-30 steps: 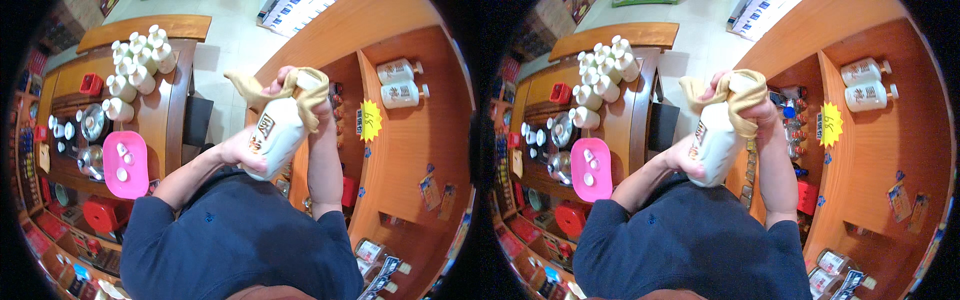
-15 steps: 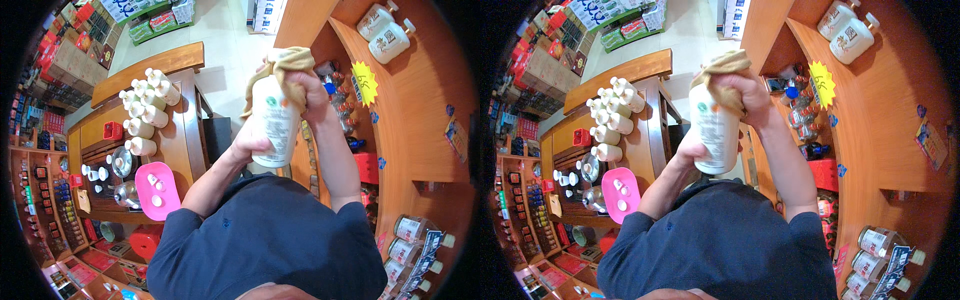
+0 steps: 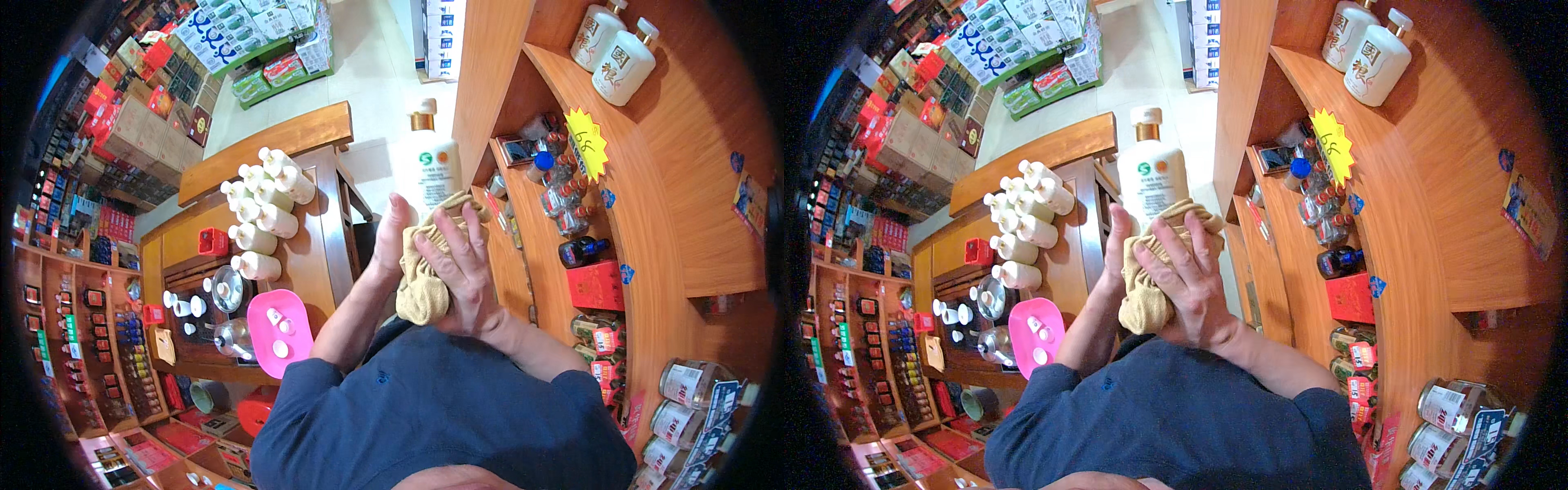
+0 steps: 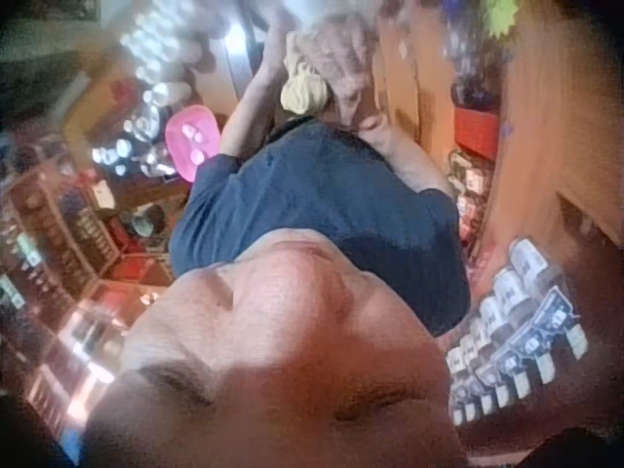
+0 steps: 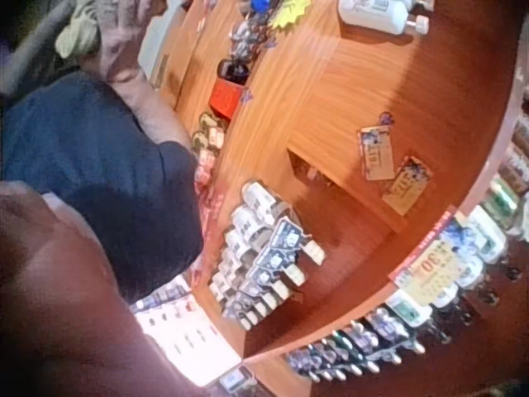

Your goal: The person wipes white bottles with a cloth and places them on a wooden shelf. The person handles each bottle individually, wiping the surface and then arranging the bottles in a row on the shelf.

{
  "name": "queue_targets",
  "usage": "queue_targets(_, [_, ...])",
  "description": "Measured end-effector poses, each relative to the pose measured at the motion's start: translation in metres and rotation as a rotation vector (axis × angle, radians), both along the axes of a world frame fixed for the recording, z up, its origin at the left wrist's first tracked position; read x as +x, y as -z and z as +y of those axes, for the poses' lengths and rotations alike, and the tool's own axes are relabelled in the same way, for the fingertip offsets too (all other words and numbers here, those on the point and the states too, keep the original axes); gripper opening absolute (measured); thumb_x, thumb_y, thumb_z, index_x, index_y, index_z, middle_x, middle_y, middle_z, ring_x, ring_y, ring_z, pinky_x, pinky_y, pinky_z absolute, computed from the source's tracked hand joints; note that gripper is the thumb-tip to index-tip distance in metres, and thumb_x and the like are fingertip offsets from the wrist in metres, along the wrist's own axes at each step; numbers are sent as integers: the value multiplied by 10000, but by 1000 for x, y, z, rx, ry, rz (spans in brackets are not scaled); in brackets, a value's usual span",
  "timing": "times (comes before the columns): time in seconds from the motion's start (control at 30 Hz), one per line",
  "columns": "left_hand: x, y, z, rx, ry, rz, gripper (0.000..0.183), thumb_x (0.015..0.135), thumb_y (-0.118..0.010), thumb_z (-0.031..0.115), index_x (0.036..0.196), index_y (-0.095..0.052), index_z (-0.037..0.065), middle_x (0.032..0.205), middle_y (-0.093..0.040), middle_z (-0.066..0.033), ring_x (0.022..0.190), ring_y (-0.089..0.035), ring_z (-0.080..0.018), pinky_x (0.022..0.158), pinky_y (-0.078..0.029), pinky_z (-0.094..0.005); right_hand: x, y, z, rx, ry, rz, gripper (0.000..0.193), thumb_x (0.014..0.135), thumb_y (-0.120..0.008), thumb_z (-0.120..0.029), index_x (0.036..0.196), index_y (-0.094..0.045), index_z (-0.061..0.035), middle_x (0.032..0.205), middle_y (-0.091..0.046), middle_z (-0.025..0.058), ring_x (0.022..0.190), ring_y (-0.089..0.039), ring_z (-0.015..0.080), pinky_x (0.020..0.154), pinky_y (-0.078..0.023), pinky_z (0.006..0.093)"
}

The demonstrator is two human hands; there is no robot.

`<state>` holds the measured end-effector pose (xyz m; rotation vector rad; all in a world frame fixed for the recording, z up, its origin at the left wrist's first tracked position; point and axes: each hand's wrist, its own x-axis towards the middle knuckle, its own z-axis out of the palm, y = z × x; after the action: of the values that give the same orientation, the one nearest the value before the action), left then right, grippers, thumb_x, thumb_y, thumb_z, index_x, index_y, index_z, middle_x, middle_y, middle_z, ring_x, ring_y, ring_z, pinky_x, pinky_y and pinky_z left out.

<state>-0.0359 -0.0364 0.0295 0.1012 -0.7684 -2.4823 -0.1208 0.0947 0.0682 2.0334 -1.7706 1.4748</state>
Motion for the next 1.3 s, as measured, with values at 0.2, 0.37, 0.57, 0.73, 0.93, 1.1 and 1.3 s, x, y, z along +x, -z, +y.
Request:
queue_targets(0.2, [-9,2,31,-170,-197,-216,711,1068,-255,595,1578,-287,101,1560,-404,-139,1402,-457,-284,1181,-376,-440,-57,-40,-59,82,45,-8,704,690,-800,-271,1369,-632,-192,1551,-449,146,1468,-269,498,1206,-241,599])
queue_targets(0.37, [-3,-8,14,239,60,119,882,1004,-282,716,1556,-310,29,1555,-408,-214,1388,-474,-355,1144,-422,-490,-19,-21,-10,196,-73,121,586,708,-725,-258,1291,-706,-203,1523,-517,69,1517,-209,467,1238,-120,621])
queue_targets(0.57, [0,12,21,26,-58,-108,785,1020,-384,635,1573,-298,83,1542,-427,-194,1379,-488,-342,1139,-430,-487,-45,-20,-31,52,-117,31,583,701,-757,-219,1279,-709,-165,1513,-512,122,1505,-259,421,1220,-162,593])
queue_targets(0.73, [-8,34,45,416,310,281,1000,842,-495,832,1483,-427,68,1282,-602,-283,1125,-633,-482,905,-540,-629,-82,-3,-73,145,-369,-925,532,734,-854,-159,1225,-690,-37,1397,-545,191,1296,-538,283,1074,-450,379])
queue_targets(0.93, [15,62,68,226,163,-188,937,849,-567,723,1458,-467,19,1344,-598,-237,1200,-624,-374,1010,-523,-507,-81,38,-53,233,-319,-687,434,757,-799,-78,1175,-704,-7,1369,-550,132,1241,-557,211,1059,-459,361])
queue_targets(1.1, [32,81,69,166,54,-220,657,1026,-478,444,1532,-351,46,1472,-517,-164,1326,-544,-304,1129,-428,-466,-65,56,-39,316,-90,-603,318,712,-810,-120,1011,-756,-26,1274,-589,170,1230,-571,310,1045,-466,409])
queue_targets(1.3, [14,84,49,318,-104,-271,825,991,-395,691,1580,-298,122,1553,-432,-153,1399,-468,-340,1155,-404,-524,-42,42,-34,304,-147,-30,672,666,-782,-231,1318,-660,-127,1480,-532,176,1451,-349,470,1222,-201,603])
